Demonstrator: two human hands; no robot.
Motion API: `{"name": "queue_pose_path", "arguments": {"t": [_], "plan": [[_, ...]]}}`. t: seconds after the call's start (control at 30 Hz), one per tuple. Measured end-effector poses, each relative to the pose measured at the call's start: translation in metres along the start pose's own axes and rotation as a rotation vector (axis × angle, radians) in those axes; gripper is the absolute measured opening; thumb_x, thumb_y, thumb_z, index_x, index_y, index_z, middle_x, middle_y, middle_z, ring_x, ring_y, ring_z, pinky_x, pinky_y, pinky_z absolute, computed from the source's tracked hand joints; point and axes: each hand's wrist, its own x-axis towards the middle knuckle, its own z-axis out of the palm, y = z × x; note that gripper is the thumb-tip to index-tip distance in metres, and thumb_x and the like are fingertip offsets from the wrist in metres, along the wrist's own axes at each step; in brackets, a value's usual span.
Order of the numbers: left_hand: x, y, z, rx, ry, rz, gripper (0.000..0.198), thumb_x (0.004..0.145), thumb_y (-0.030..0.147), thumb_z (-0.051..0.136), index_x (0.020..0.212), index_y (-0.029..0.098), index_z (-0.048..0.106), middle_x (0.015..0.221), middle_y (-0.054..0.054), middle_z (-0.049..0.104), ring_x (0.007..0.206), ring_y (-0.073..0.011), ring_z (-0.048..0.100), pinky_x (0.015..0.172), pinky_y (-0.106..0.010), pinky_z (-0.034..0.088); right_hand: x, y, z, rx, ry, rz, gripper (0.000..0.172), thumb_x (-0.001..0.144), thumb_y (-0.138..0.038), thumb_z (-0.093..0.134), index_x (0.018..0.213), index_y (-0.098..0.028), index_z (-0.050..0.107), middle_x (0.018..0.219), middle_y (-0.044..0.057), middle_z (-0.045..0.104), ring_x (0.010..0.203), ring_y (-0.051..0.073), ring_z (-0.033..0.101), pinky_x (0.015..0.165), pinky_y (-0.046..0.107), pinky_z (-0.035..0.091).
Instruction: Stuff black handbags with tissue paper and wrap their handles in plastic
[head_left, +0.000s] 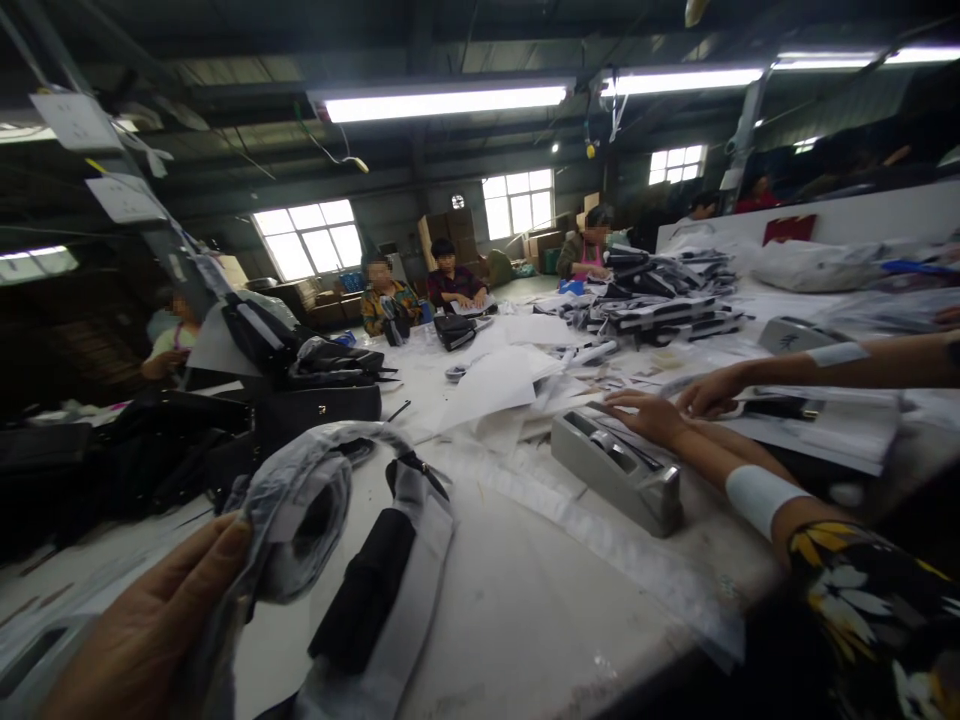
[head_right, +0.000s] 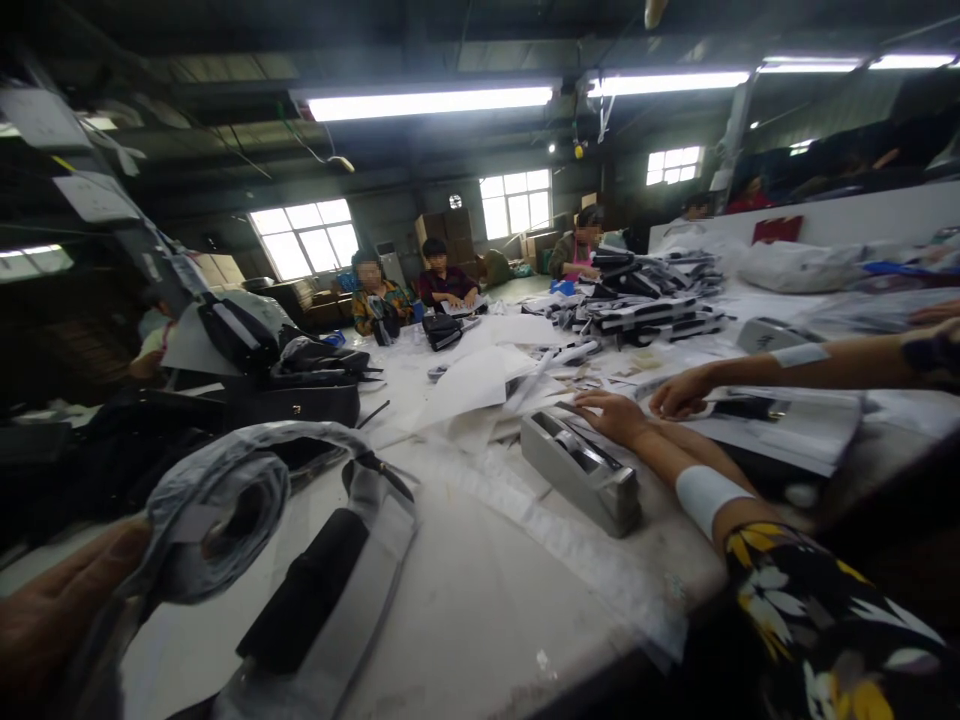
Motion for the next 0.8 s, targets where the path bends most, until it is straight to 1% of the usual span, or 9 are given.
{"name": "queue_pose_path", "arguments": {"t": [0.07,0.17,0.23,0.3,0.43,0.5,0.6,0.7,0.8], "plan": [[-0.001,0.002,0.003,-0.015,0.015,-0.006,0.041,0.061,0.07,0.076,0.093,0.045,0.071,0.082,0.011,0.077,0.079,-0.0278,0.073,0.06,-0.038,0.06,0.006,-0.026,-0.009,0.042,0.131,0.022,0.033,0.092,-0.043,0.051,0.102,-0.021,0.073,0.111,0.01,0.074,0.109,0.027,0.067,0.098,0.039,0.05],[-0.007,0.008,0.009,-0.079,-0.086,0.018,0.049,0.059,0.067,0.08,0.097,0.036,0.072,0.078,0.004,0.076,0.071,-0.0247,0.071,0.059,-0.033,0.059,0.013,-0.081,-0.025,0.221,0.209,0.043,0.044,0.098,-0.05,0.04,0.112,-0.019,0.067,0.101,0.01,0.075,0.09,0.023,0.071,0.082,0.034,0.056],[-0.012,0.014,0.013,-0.125,-0.143,0.035,0.048,0.065,0.063,0.079,0.099,0.032,0.072,0.074,0.003,0.074,0.064,-0.0196,0.067,0.057,-0.028,0.056,0.007,-0.124,-0.032,0.431,0.118,0.005,0.042,0.098,-0.052,0.043,0.115,-0.019,0.064,0.09,0.007,0.075,0.071,0.018,0.07,0.068,0.029,0.056],[-0.016,0.018,0.016,-0.163,-0.185,0.046,0.047,0.068,0.059,0.08,0.102,0.028,0.071,0.071,0.003,0.072,0.058,-0.0152,0.062,0.053,-0.023,0.051,-0.014,-0.165,-0.027,0.498,-0.017,-0.077,0.034,0.096,-0.047,0.05,0.112,-0.021,0.065,0.085,0.006,0.075,0.065,0.017,0.069,0.066,0.028,0.054],[-0.018,0.021,0.019,-0.209,-0.212,0.127,0.049,0.067,0.055,0.082,0.099,0.02,0.071,0.07,0.001,0.069,0.058,-0.0125,0.058,0.05,-0.019,0.045,-0.086,-0.219,0.011,0.265,-0.328,-0.277,0.025,0.094,-0.029,0.052,0.106,-0.025,0.073,0.102,0.008,0.076,0.087,0.022,0.072,0.081,0.032,0.052],[-0.017,0.019,0.019,-0.215,-0.211,0.187,0.049,0.067,0.056,0.082,0.096,0.018,0.071,0.071,0.0,0.069,0.06,-0.0127,0.059,0.051,-0.019,0.046,-0.121,-0.231,0.032,0.255,-0.452,-0.314,0.021,0.089,-0.028,0.059,0.101,-0.025,0.075,0.105,0.008,0.075,0.093,0.023,0.071,0.084,0.031,0.053],[-0.016,0.018,0.019,-0.21,-0.228,0.251,0.048,0.068,0.057,0.081,0.093,0.017,0.072,0.071,0.0,0.067,0.059,-0.0116,0.057,0.052,-0.019,0.045,-0.148,-0.232,0.046,0.257,-0.504,-0.255,0.025,0.092,-0.03,0.055,0.108,-0.024,0.074,0.112,0.008,0.073,0.102,0.022,0.069,0.09,0.03,0.051],[-0.016,0.018,0.019,-0.229,-0.256,0.274,0.046,0.068,0.056,0.081,0.089,0.017,0.072,0.07,0.001,0.066,0.056,-0.0095,0.053,0.051,-0.018,0.042,-0.148,-0.225,0.045,0.197,-0.507,-0.126,0.031,0.094,-0.027,0.049,0.117,-0.02,0.069,0.117,0.012,0.07,0.107,0.025,0.065,0.094,0.035,0.048],[-0.016,0.019,0.02,-0.251,-0.28,0.287,0.043,0.07,0.055,0.08,0.087,0.017,0.071,0.068,0.002,0.064,0.055,-0.0081,0.05,0.05,-0.017,0.038,-0.139,-0.22,0.042,0.136,-0.568,-0.048,0.023,0.083,-0.025,0.065,0.104,-0.018,0.071,0.108,0.012,0.07,0.101,0.027,0.065,0.088,0.035,0.047]]}}
